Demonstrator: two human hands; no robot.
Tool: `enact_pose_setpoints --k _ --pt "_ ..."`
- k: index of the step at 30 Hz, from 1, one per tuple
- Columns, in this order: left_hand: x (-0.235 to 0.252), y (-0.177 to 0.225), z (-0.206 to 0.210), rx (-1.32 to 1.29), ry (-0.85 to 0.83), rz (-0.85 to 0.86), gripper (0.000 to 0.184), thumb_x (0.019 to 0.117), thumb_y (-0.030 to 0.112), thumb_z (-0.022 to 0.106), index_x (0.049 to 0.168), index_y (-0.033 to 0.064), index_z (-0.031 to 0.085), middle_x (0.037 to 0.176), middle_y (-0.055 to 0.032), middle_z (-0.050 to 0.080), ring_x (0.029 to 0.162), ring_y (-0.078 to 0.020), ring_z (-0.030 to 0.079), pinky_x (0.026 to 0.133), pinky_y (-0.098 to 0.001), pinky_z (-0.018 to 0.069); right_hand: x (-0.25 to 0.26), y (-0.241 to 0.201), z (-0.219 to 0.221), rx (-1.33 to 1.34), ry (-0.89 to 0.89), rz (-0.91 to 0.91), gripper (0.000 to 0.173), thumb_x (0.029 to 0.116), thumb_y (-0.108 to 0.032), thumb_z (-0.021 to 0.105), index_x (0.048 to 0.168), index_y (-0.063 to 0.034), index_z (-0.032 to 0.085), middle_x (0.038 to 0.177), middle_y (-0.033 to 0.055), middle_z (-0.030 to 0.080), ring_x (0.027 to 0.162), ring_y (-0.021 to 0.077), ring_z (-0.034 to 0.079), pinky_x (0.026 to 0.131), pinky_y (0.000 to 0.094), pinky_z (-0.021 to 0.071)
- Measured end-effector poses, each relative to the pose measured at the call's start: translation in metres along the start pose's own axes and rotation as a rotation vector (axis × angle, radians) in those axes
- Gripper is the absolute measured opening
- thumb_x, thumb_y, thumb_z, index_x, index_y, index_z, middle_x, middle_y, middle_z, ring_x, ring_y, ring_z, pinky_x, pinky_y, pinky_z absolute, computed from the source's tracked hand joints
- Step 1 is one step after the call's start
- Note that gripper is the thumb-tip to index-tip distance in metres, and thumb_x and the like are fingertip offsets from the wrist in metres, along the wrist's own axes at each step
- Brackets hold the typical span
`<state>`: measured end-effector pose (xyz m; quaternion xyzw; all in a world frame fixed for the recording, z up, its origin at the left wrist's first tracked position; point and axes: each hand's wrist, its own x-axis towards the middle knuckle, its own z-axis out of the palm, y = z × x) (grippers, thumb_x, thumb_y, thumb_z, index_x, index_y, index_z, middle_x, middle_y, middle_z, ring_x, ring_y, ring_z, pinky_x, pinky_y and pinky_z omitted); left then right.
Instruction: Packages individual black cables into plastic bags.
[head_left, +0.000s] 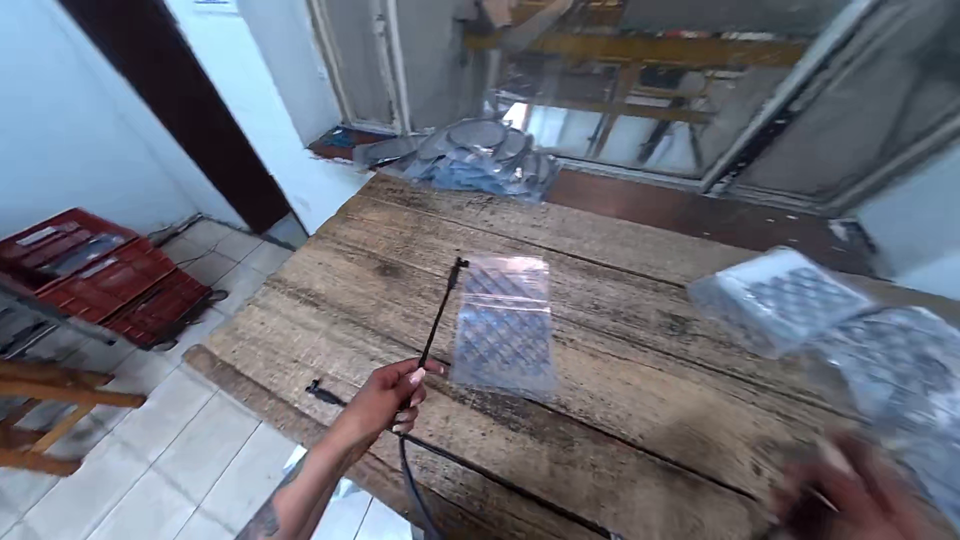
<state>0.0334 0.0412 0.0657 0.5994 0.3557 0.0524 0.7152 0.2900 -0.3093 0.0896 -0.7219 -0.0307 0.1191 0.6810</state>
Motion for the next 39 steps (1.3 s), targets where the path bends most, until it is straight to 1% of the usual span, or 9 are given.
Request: enact_pose_setpoints --k 5,9,14,17,21,26,29,32,39 --pt "-0.005 -0.014 0.042 0.703 -0.280 0.068 0.029 0.1086 0.023 0.048 0.128 0.0127 0.067 0.080 -0.0010 0.063 0.061 -0.0091 0.055 0.061 -0.0293 0.0492 0.009 -0.011 0.118 -0.639 -0.465 -0.696 0.041 0.1034 -0.015 0.056 0.142 0.0005 0.057 0.092 0.0100 0.077 0.076 0.0213 0.074 0.072 0.0443 0.0623" --pt "-0.007 -0.013 0.038 0.704 -0.496 0.215 0.032 0.1079 0.018 0.046 0.132 0.0130 0.067 0.083 -0.0003 0.064 0.064 -0.0057 0.053 0.064 -0.0252 0.0476 -0.008 0.030 0.132 -0.845 -0.653 -0.889 0.030 0.1042 -0.022 0.054 0.124 -0.0113 0.073 0.079 0.0061 0.074 0.065 0.0240 0.071 0.064 0.0479 0.0598" --pt "-0.017 -0.056 0.046 0.356 -0.050 0.180 0.034 0.1029 0.033 0.061 0.125 0.0085 0.069 0.078 0.0021 0.069 0.062 -0.0050 0.063 0.062 -0.0246 0.0559 -0.035 0.064 0.085 -0.865 -0.676 -0.818 0.038 0.1074 -0.027 0.046 0.129 -0.0074 0.069 0.102 0.0093 0.077 0.077 0.0237 0.075 0.066 0.0451 0.0623" --pt "-0.044 -0.117 0.076 0.066 0.162 0.242 0.030 0.0986 0.029 0.063 0.115 0.0035 0.067 0.076 0.0046 0.063 0.059 -0.0032 0.057 0.056 -0.0232 0.0515 -0.050 0.073 0.055 -0.923 -0.624 -0.817 0.072 0.0964 -0.059 0.058 0.130 0.0040 0.061 0.092 0.0129 0.072 0.068 0.0249 0.068 0.056 0.0436 0.0572" --pt "-0.033 -0.113 0.130 -0.146 0.379 0.289 0.024 0.1041 0.029 0.050 0.099 0.0077 0.059 0.065 0.0114 0.046 0.052 0.0017 0.042 0.049 -0.0175 0.0385 -0.086 0.069 0.032 -0.917 -0.723 -0.458 0.134 0.0627 -0.086 0.070 0.144 0.0153 0.040 0.134 0.0349 0.056 0.111 0.0448 0.064 0.088 0.0598 0.0543" --pt "0.010 -0.065 0.187 -0.119 0.335 0.319 0.029 0.1060 0.028 0.047 0.103 0.0025 0.062 0.071 0.0052 0.051 0.058 -0.0014 0.046 0.054 -0.0195 0.0413 -0.109 0.089 0.038 -0.602 -0.742 -0.185 0.143 0.0681 -0.070 0.081 0.157 0.0150 0.009 0.159 0.0401 0.024 0.140 0.0452 0.045 0.109 0.0545 0.0445" --pt "0.058 -0.056 0.142 0.466 -0.053 0.372 0.044 0.1102 0.034 0.041 0.105 0.0023 0.071 0.083 -0.0060 0.067 0.075 -0.0144 0.064 0.074 -0.0345 0.0566 -0.106 0.094 0.035 -0.556 -0.538 -0.029 0.127 0.0745 -0.059 0.084 0.160 0.0063 0.016 0.161 0.0311 0.029 0.140 0.0369 0.046 0.109 0.0502 0.0449" --pt "0.117 -0.056 0.064 0.862 -0.094 0.453 0.020 0.0958 0.015 0.072 0.110 0.0010 0.073 0.110 -0.0160 0.072 0.105 -0.0300 0.069 0.098 -0.0508 0.0540 -0.095 0.095 0.019 -0.888 -0.386 -0.111 0.113 0.0659 -0.065 0.083 0.153 -0.0030 0.045 0.154 0.0379 0.035 0.127 0.0567 0.050 0.097 0.0706 0.0433" --pt "0.154 -0.084 0.045 0.861 0.190 0.642 0.009 0.0842 0.007 0.082 0.089 0.0026 0.076 0.093 -0.0117 0.073 0.089 -0.0262 0.071 0.083 -0.0484 0.0585 -0.095 0.072 0.025 -1.098 -0.475 -0.171 0.101 0.0618 -0.069 0.083 0.145 -0.0175 0.059 0.156 0.0368 0.034 0.124 0.0579 0.052 0.093 0.0715 0.0411"
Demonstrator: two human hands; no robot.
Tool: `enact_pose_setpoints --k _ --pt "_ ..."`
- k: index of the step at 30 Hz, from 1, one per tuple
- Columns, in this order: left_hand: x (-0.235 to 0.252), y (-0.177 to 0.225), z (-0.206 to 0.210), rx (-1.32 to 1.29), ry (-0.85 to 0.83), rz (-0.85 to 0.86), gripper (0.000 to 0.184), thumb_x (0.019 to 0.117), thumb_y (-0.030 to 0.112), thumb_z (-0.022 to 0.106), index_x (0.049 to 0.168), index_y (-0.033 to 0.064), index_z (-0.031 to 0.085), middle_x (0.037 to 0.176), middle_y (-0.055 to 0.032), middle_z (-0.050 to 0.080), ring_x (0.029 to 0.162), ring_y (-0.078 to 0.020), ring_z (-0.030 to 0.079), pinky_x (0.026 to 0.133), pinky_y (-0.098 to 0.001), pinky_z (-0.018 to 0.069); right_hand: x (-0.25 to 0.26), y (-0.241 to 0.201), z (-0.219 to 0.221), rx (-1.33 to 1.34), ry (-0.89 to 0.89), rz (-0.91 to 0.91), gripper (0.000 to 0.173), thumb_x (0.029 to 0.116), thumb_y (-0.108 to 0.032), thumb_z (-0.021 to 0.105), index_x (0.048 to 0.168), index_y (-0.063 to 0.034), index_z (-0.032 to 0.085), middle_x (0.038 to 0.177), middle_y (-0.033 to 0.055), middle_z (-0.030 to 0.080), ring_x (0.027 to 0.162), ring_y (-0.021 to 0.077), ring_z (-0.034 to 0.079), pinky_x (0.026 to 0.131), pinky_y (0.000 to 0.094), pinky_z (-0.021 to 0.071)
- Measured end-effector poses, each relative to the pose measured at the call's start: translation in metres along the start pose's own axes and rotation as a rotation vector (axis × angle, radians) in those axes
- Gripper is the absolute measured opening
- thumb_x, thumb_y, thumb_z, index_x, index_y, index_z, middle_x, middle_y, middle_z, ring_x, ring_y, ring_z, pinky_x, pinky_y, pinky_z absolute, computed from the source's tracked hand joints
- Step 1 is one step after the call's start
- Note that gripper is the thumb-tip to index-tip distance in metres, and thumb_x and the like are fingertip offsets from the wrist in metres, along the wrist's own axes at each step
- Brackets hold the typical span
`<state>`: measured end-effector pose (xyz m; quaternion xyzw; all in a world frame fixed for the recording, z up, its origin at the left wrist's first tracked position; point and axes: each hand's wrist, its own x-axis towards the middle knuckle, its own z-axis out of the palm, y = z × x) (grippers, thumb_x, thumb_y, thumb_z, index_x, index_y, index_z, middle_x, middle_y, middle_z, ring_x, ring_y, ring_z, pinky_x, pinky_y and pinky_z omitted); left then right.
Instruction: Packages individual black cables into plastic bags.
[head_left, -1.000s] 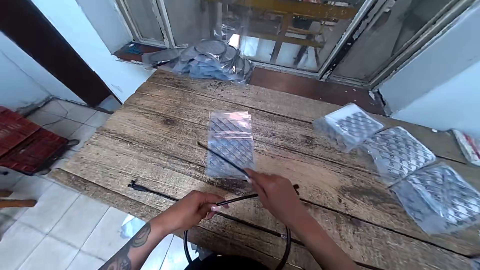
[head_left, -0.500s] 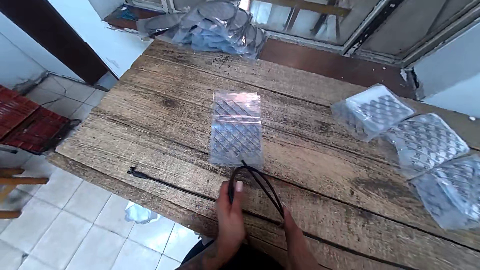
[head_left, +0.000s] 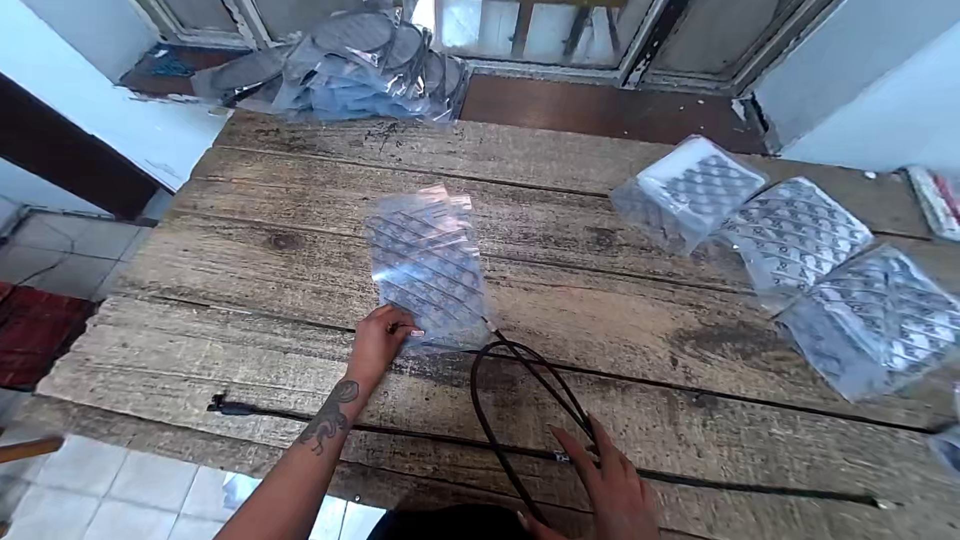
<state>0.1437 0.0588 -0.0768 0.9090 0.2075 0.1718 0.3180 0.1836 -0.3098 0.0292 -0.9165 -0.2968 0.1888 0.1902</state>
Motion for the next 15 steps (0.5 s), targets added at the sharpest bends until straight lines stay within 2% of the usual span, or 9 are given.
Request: enact_pose_setpoints --k 2,3,4,6,8,10,12,13,15 --pt "0.004 0.008 -0.002 0.029 -0.067 0.019 0.013 0.0877 0.008 0.079 0.095 0.0003 0.073 0.100 -0.0155 0.072 0.100 -0.0322 0.069 0.092 -0.0526 0.0555 0.004 -0.005 -0.002 -0.013 -0.014 -0.010 0.102 0.0613 -0.071 0.083 0.146 -0.0200 0.058 0.157 0.0351 0.033 0.126 0.0574 0.051 0.094 0.0713 0.0408" --pt "0.006 0.008 -0.003 0.036 -0.105 0.034 0.017 0.0874 0.010 0.080 0.099 -0.0006 0.072 0.103 -0.0166 0.071 0.100 -0.0332 0.069 0.092 -0.0533 0.0556 0.005 -0.006 -0.003 -0.017 -0.014 -0.014 0.101 0.0610 -0.072 0.082 0.146 -0.0210 0.059 0.157 0.0350 0.033 0.126 0.0573 0.051 0.094 0.0710 0.0407" --pt "0.008 0.006 -0.002 0.036 -0.123 0.041 0.019 0.0866 0.010 0.081 0.100 -0.0004 0.072 0.104 -0.0162 0.070 0.099 -0.0324 0.069 0.091 -0.0526 0.0564 0.006 -0.007 -0.003 -0.020 -0.016 -0.012 0.100 0.0609 -0.072 0.081 0.145 -0.0219 0.060 0.158 0.0345 0.033 0.127 0.0569 0.051 0.095 0.0703 0.0404" --pt "0.012 0.006 0.001 0.027 -0.114 0.025 0.010 0.0873 0.005 0.079 0.093 -0.0002 0.073 0.099 -0.0149 0.071 0.092 -0.0299 0.070 0.086 -0.0511 0.0577 0.006 -0.009 -0.005 -0.020 -0.021 -0.017 0.099 0.0619 -0.072 0.081 0.144 -0.0211 0.061 0.157 0.0348 0.034 0.127 0.0570 0.051 0.097 0.0704 0.0395" --pt "0.017 0.014 -0.001 0.020 -0.127 0.018 0.006 0.0889 0.004 0.077 0.092 -0.0002 0.075 0.098 -0.0148 0.072 0.092 -0.0298 0.071 0.087 -0.0518 0.0575 0.004 -0.010 -0.008 -0.038 -0.006 -0.036 0.096 0.0623 -0.072 0.081 0.141 -0.0209 0.063 0.157 0.0351 0.035 0.126 0.0567 0.051 0.096 0.0700 0.0397" --pt "0.015 0.028 -0.005 0.031 -0.142 0.051 0.011 0.0936 0.008 0.073 0.099 -0.0007 0.074 0.103 -0.0158 0.072 0.095 -0.0310 0.072 0.088 -0.0519 0.0579 0.002 -0.011 -0.011 -0.062 0.000 -0.057 0.091 0.0632 -0.073 0.080 0.138 -0.0224 0.066 0.157 0.0350 0.034 0.128 0.0563 0.050 0.097 0.0698 0.0396" --pt "0.007 0.045 -0.009 0.121 -0.138 0.086 0.015 0.1008 0.009 0.061 0.106 -0.0032 0.067 0.100 -0.0181 0.070 0.092 -0.0330 0.072 0.084 -0.0514 0.0589 -0.002 -0.011 -0.010 -0.079 0.005 -0.056 0.090 0.0623 -0.075 0.079 0.136 -0.0249 0.067 0.159 0.0333 0.033 0.130 0.0548 0.049 0.098 0.0693 0.0391" --pt "0.001 0.051 -0.011 0.176 -0.112 0.111 0.014 0.0999 0.007 0.060 0.108 -0.0045 0.065 0.097 -0.0191 0.069 0.090 -0.0339 0.072 0.082 -0.0504 0.0595 -0.004 -0.012 -0.011 -0.081 -0.006 -0.050 0.090 0.0618 -0.075 0.079 0.136 -0.0253 0.067 0.159 0.0333 0.032 0.131 0.0550 0.049 0.099 0.0699 0.0384" --pt "-0.010 0.050 -0.015 0.258 -0.046 0.164 0.015 0.0942 0.002 0.065 0.106 -0.0067 0.065 0.099 -0.0221 0.069 0.093 -0.0375 0.071 0.083 -0.0506 0.0592 -0.008 -0.017 -0.016 -0.074 -0.059 -0.057 0.088 0.0630 -0.073 0.080 0.136 -0.0246 0.067 0.159 0.0347 0.031 0.131 0.0570 0.047 0.099 0.0710 0.0370"
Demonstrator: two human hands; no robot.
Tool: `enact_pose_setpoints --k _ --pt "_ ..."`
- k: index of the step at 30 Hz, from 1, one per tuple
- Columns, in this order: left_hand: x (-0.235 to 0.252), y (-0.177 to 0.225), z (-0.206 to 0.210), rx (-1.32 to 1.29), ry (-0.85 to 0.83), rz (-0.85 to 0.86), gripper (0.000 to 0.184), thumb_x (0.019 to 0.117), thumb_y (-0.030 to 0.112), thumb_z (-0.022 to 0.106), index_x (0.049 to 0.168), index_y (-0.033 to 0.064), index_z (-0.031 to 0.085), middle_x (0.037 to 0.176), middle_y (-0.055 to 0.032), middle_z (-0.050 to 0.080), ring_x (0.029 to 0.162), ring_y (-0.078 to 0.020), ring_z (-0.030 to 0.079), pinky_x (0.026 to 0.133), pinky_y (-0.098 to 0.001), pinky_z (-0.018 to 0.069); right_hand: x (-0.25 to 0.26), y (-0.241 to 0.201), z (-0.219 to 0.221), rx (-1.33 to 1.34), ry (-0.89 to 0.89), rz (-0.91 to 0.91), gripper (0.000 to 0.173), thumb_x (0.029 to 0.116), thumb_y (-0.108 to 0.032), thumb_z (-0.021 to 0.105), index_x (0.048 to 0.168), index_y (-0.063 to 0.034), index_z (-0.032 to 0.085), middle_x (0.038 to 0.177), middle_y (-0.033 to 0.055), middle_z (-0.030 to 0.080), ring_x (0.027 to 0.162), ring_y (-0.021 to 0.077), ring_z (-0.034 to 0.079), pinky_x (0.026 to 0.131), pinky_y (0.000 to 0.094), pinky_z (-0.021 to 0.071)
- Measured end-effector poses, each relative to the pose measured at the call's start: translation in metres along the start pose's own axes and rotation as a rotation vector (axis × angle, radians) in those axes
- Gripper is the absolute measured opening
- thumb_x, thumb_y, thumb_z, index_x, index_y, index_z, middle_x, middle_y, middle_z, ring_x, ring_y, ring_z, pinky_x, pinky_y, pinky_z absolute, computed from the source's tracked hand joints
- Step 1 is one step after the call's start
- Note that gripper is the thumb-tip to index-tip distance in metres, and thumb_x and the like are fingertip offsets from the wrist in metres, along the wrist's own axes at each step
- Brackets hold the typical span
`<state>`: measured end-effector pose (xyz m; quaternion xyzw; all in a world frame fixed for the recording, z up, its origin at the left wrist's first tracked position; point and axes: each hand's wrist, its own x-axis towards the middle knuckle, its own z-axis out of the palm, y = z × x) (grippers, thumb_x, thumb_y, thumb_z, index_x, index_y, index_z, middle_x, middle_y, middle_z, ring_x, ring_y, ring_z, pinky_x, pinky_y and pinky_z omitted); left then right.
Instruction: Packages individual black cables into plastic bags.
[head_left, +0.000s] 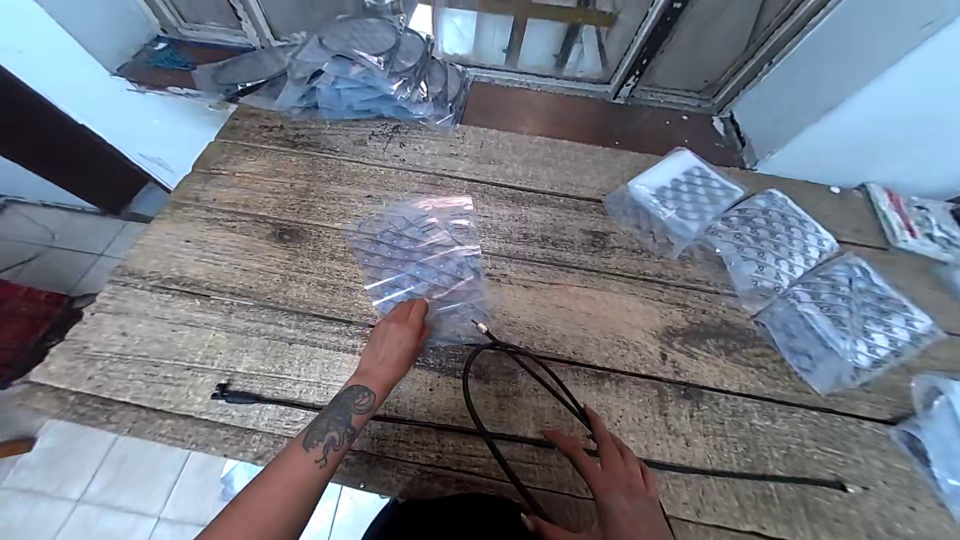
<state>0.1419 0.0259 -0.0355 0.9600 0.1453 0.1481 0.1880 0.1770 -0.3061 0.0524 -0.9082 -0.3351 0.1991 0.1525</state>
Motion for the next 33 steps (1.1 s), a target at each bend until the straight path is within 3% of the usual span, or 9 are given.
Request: enact_pose_setpoints --k 6,8,13,17,22,26,28,30,33 --pt "-0.043 -0.025 0.008 0.063 0.047 0.100 0.021 0.0961 0.001 0.062 0.114 -0.0088 0.065 0.120 -0.0250 0.068 0.113 -0.0392 0.068 0.098 -0.0507 0.0553 0.003 -0.019 -0.002 -0.044 -0.123 -0.119 0.085 0.0633 -0.072 0.080 0.136 -0.0301 0.067 0.160 0.0321 0.030 0.135 0.0550 0.044 0.102 0.0708 0.0348" --pt "-0.050 -0.032 0.008 0.104 0.115 0.186 0.017 0.0962 0.003 0.061 0.106 -0.0073 0.070 0.118 -0.0224 0.070 0.115 -0.0378 0.068 0.100 -0.0494 0.0545 0.006 -0.021 -0.002 -0.076 -0.127 -0.157 0.085 0.0618 -0.073 0.080 0.135 -0.0315 0.067 0.160 0.0311 0.031 0.134 0.0538 0.045 0.102 0.0698 0.0360" --pt "-0.077 -0.015 0.000 0.384 0.139 0.246 0.042 0.0896 0.000 0.066 0.131 0.0076 0.069 0.146 -0.0060 0.060 0.101 -0.0326 0.068 0.084 -0.0548 0.0510 0.008 -0.022 -0.003 -0.031 -0.161 -0.241 0.082 0.0616 -0.068 0.084 0.133 -0.0309 0.069 0.159 0.0302 0.034 0.135 0.0535 0.045 0.101 0.0716 0.0357" --pt "-0.086 0.044 0.002 0.289 0.125 0.265 0.056 0.0857 -0.004 0.065 0.138 0.0142 0.065 0.145 0.0006 0.061 0.076 -0.0238 0.068 0.057 -0.0394 0.0526 0.040 -0.008 0.013 0.124 0.013 -0.080 0.078 0.0624 -0.070 0.081 0.127 -0.0261 0.073 0.153 0.0256 0.046 0.130 0.0497 0.051 0.098 0.0711 0.0395" --pt "-0.070 0.088 0.002 0.114 -0.201 0.319 0.058 0.0895 -0.012 0.056 0.142 0.0114 0.061 0.151 0.0029 0.055 0.095 -0.0255 0.072 0.064 -0.0405 0.0576 0.028 -0.015 0.042 0.236 0.129 0.058 0.063 0.0654 -0.059 0.084 0.118 -0.0238 0.077 0.145 0.0266 0.053 0.123 0.0505 0.055 0.090 0.0709 0.0437" --pt "-0.085 0.125 0.002 0.016 -0.027 0.463 0.051 0.0923 0.000 0.062 0.140 0.0185 0.064 0.143 -0.0031 0.062 0.088 -0.0246 0.072 0.062 -0.0387 0.0583 0.042 -0.029 0.054 0.293 0.216 0.141 0.062 0.0747 -0.035 0.081 0.121 0.0052 0.070 0.125 0.0309 0.064 0.119 0.0483 0.058 0.101 0.0643 0.0433" --pt "-0.103 0.129 0.009 -0.132 0.149 0.336 0.040 0.0953 0.008 0.062 0.132 0.0228 0.067 0.127 -0.0127 0.069 0.089 -0.0275 0.072 0.069 -0.0405 0.0608 0.047 -0.030 0.063 0.343 0.231 0.179 0.061 0.0861 -0.025 0.076 0.128 0.0158 0.061 0.123 0.0323 0.066 0.119 0.0437 0.063 0.104 0.0566 0.0461" --pt "-0.112 0.119 0.018 -0.289 0.185 -0.088 0.033 0.0894 0.011 0.068 0.122 0.0062 0.071 0.109 -0.0241 0.067 0.079 -0.0317 0.071 0.067 -0.0439 0.0617 0.058 -0.032 0.074 0.400 0.239 0.306 0.081 0.0882 -0.043 0.076 0.143 0.0116 0.049 0.140 0.0295 0.057 0.133 0.0386 0.055 0.111 0.0533 0.0428" --pt "-0.114 0.119 0.014 -0.441 -0.383 -0.560 0.033 0.1008 0.023 0.060 0.115 -0.0054 0.068 0.101 -0.0251 0.071 0.096 -0.0382 0.070 0.090 -0.0555 0.0544 0.068 -0.038 0.093 0.361 0.320 0.441 0.115 0.0740 -0.064 0.080 0.153 0.0071 0.035 0.157 0.0289 0.038 0.146 0.0413 0.039 0.116 0.0574 0.0361"
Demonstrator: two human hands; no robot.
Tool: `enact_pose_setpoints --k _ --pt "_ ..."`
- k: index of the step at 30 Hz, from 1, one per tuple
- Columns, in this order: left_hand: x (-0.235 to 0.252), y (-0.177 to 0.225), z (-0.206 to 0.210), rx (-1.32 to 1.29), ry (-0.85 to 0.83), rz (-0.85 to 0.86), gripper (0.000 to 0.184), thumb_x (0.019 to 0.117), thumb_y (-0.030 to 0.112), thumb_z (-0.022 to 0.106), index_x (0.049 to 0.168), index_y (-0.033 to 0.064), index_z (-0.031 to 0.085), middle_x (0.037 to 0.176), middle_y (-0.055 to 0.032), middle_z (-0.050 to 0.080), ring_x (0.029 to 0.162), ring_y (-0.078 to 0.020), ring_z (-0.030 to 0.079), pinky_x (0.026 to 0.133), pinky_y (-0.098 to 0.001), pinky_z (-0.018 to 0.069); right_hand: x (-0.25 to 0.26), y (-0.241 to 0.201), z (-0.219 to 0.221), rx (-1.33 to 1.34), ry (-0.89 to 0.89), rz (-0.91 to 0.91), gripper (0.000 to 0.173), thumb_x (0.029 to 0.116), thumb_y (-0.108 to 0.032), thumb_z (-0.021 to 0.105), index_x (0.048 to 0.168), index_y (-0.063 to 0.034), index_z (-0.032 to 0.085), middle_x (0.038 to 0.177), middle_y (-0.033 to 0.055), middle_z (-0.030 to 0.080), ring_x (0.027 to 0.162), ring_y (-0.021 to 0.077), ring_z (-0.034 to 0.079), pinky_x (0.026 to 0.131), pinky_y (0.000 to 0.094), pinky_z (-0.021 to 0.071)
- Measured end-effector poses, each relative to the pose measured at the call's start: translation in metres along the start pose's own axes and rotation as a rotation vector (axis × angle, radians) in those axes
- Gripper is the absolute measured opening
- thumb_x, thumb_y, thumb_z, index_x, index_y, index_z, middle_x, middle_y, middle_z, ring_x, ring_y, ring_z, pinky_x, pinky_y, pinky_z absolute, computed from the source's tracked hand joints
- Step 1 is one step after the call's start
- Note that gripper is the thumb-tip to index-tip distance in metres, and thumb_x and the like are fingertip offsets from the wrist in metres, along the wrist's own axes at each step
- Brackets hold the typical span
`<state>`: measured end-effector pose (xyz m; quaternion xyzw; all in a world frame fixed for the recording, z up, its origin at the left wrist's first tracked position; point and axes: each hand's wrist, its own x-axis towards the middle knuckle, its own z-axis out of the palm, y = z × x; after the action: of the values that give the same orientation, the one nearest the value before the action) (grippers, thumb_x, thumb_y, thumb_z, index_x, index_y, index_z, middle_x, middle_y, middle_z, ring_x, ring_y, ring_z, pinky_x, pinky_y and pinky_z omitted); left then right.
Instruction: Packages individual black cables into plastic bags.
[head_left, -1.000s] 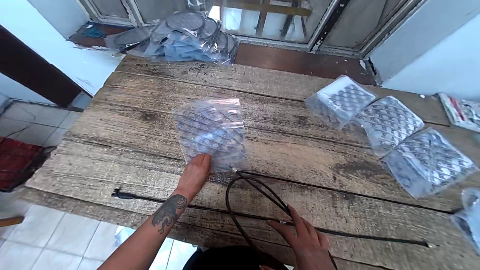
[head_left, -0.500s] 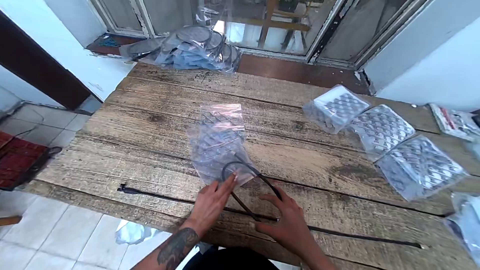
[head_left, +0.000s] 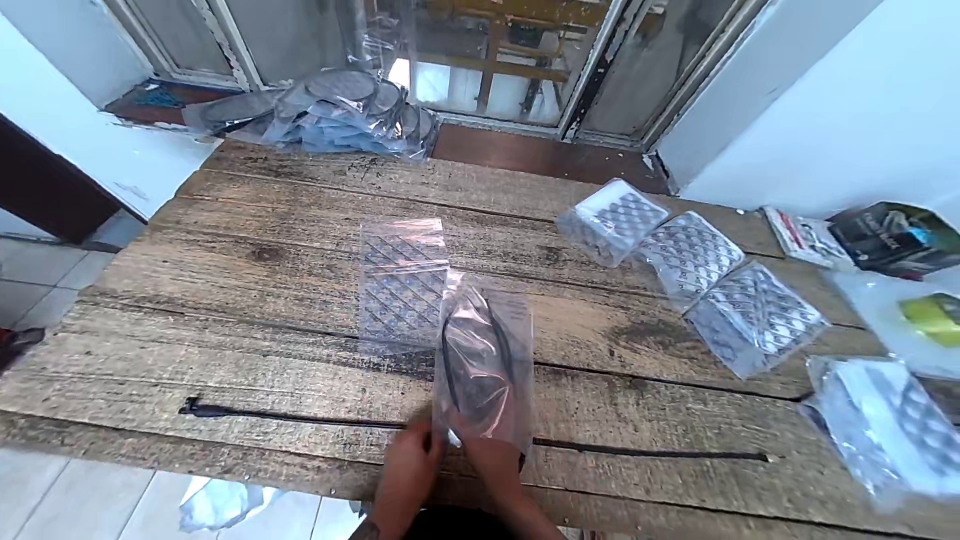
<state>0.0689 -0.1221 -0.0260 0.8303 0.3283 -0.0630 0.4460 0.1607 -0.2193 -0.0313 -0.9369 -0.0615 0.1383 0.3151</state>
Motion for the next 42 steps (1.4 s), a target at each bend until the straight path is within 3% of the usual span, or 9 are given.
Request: enact_pose_setpoints --k 3,6,11,16,24,26,30,35,42 --pt "-0.006 0.008 0.006 0.019 -0.421 0.018 0.035 0.1034 0.026 0.055 0.109 -0.0051 0.070 0.103 -0.0246 0.071 0.105 -0.0378 0.068 0.096 -0.0561 0.0509 0.020 0.000 0.017 -0.127 0.167 -0.068 0.122 0.0593 -0.068 0.083 0.153 -0.0014 0.043 0.162 0.0319 0.026 0.144 0.0540 0.034 0.111 0.0693 0.0316" --pt "0.000 -0.014 0.004 0.042 -0.385 0.071 0.035 0.1026 0.027 0.056 0.104 -0.0044 0.072 0.099 -0.0235 0.071 0.101 -0.0377 0.069 0.093 -0.0565 0.0513 0.027 0.012 0.014 -0.059 -0.004 -0.216 0.120 0.0682 -0.067 0.081 0.159 -0.0040 0.034 0.166 0.0341 0.010 0.151 0.0541 0.019 0.120 0.0643 0.0230" --pt "0.004 -0.034 -0.015 0.047 -0.332 -0.090 0.040 0.1014 0.032 0.058 0.094 -0.0047 0.070 0.095 -0.0227 0.069 0.096 -0.0369 0.067 0.089 -0.0568 0.0509 0.007 0.072 -0.004 -0.234 -0.120 -0.892 0.027 0.0950 -0.021 0.068 0.113 -0.0019 0.074 0.126 0.0277 0.066 0.124 0.0448 0.061 0.108 0.0546 0.0485" --pt "0.003 -0.032 -0.012 0.143 -0.356 -0.082 0.038 0.1019 0.032 0.057 0.100 -0.0025 0.073 0.102 -0.0225 0.071 0.104 -0.0379 0.068 0.095 -0.0570 0.0501 0.012 0.082 -0.008 -0.407 0.021 -1.169 0.022 0.0902 -0.006 0.067 0.108 -0.0144 0.077 0.103 0.0148 0.073 0.101 0.0324 0.072 0.091 0.0447 0.0589" --pt "-0.001 -0.046 -0.019 -0.156 -0.405 -0.035 0.041 0.0983 0.038 0.067 0.114 -0.0007 0.071 0.103 -0.0143 0.073 0.098 -0.0243 0.070 0.094 -0.0452 0.0549 0.004 0.068 -0.009 -0.359 -0.055 -0.995 0.028 0.0910 -0.005 0.067 0.118 -0.0063 0.074 0.120 0.0192 0.071 0.114 0.0354 0.069 0.098 0.0460 0.0568" --pt "0.002 -0.045 -0.026 -0.498 -0.459 -0.085 0.046 0.0976 0.037 0.068 0.128 0.0030 0.063 0.109 -0.0063 0.074 0.098 -0.0148 0.072 0.091 -0.0365 0.0599 -0.006 0.076 -0.025 -0.217 0.079 -1.093 0.020 0.0994 -0.028 0.064 0.100 -0.0100 0.074 0.094 0.0094 0.073 0.086 0.0243 0.072 0.078 0.0369 0.0605" --pt "0.017 -0.024 0.001 -0.769 -0.179 -0.298 0.027 0.1015 0.026 0.065 0.103 -0.0010 0.069 0.087 -0.0059 0.075 0.080 -0.0132 0.072 0.079 -0.0333 0.0608 0.004 0.088 -0.073 -0.102 0.292 -0.611 0.047 0.1021 -0.030 0.052 0.065 -0.0040 0.064 0.054 0.0061 0.058 0.046 0.0186 0.059 0.042 0.0386 0.0483" --pt "0.010 -0.018 -0.032 -0.953 -0.307 -0.286 0.019 0.1019 0.013 0.061 0.115 -0.0005 0.063 0.093 -0.0076 0.075 0.085 -0.0166 0.074 0.083 -0.0354 0.0623 0.035 0.069 -0.082 0.513 -0.524 0.155 0.042 0.1078 -0.034 0.049 0.128 0.0015 0.061 0.101 0.0092 0.069 0.083 0.0147 0.067 0.076 0.0351 0.0577" --pt "0.025 -0.028 -0.026 -0.814 -0.223 -0.233 0.035 0.0936 0.010 0.072 0.124 -0.0019 0.060 0.101 -0.0097 0.074 0.091 -0.0171 0.073 0.087 -0.0352 0.0614 0.029 0.062 -0.050 0.743 -0.561 0.179 0.030 0.1046 -0.030 0.053 0.117 -0.0034 0.061 0.090 0.0020 0.066 0.074 0.0084 0.063 0.066 0.0272 0.0539"
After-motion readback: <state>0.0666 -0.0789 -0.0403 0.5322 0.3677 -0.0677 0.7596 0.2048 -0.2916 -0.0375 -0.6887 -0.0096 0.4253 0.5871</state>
